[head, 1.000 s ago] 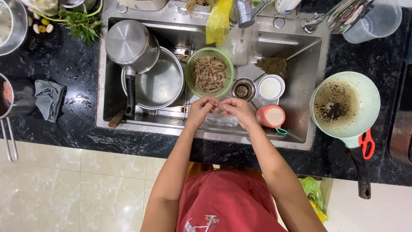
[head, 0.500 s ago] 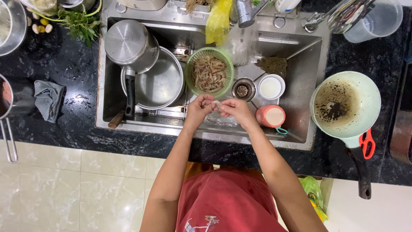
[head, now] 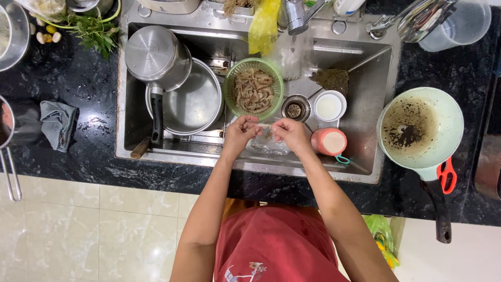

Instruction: Cleaning and preparing small shrimp in a kitchen sink.

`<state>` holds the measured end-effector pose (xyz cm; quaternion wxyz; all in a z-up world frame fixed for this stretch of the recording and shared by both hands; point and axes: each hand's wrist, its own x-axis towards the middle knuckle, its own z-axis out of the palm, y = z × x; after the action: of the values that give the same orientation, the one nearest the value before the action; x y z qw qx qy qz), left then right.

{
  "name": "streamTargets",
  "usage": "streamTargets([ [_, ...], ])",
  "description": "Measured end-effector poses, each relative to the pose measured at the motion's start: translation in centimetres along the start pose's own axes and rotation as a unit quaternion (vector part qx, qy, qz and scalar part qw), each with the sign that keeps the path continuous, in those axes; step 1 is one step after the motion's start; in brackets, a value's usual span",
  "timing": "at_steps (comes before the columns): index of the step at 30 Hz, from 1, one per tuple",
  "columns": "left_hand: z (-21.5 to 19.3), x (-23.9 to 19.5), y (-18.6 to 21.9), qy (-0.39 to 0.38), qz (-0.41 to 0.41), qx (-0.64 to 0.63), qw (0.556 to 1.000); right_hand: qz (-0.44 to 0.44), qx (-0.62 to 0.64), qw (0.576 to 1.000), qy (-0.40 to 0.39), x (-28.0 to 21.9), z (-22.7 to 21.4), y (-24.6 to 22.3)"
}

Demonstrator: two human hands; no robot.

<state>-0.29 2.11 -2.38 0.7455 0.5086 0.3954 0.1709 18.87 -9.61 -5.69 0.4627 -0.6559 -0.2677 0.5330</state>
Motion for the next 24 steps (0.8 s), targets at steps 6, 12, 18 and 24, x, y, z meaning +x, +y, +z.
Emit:
streamTargets([
  [6,-0.6,0.2,0.2,0.025,0.012,0.003,1.0,0.013,0.041,0.999,0.006,-0.1,-0.8,0.8],
  [12,0.0,0.3,-0.3,-0.004,-0.002,-0.019,1.0,-0.051,0.096,0.994,-0.034,-0.9,0.4,-0.8],
  [18,1.5,0.1,0.2,-0.035,0.008,-0.011,0.999,-0.117,0.067,0.99,-0.032,-1.4,1.1,-1.5],
  [24,2.0,0.1,0.1,-0.054,0.009,-0.018,0.998,-0.114,0.06,0.992,0.003,-1.8,0.5,-1.9],
])
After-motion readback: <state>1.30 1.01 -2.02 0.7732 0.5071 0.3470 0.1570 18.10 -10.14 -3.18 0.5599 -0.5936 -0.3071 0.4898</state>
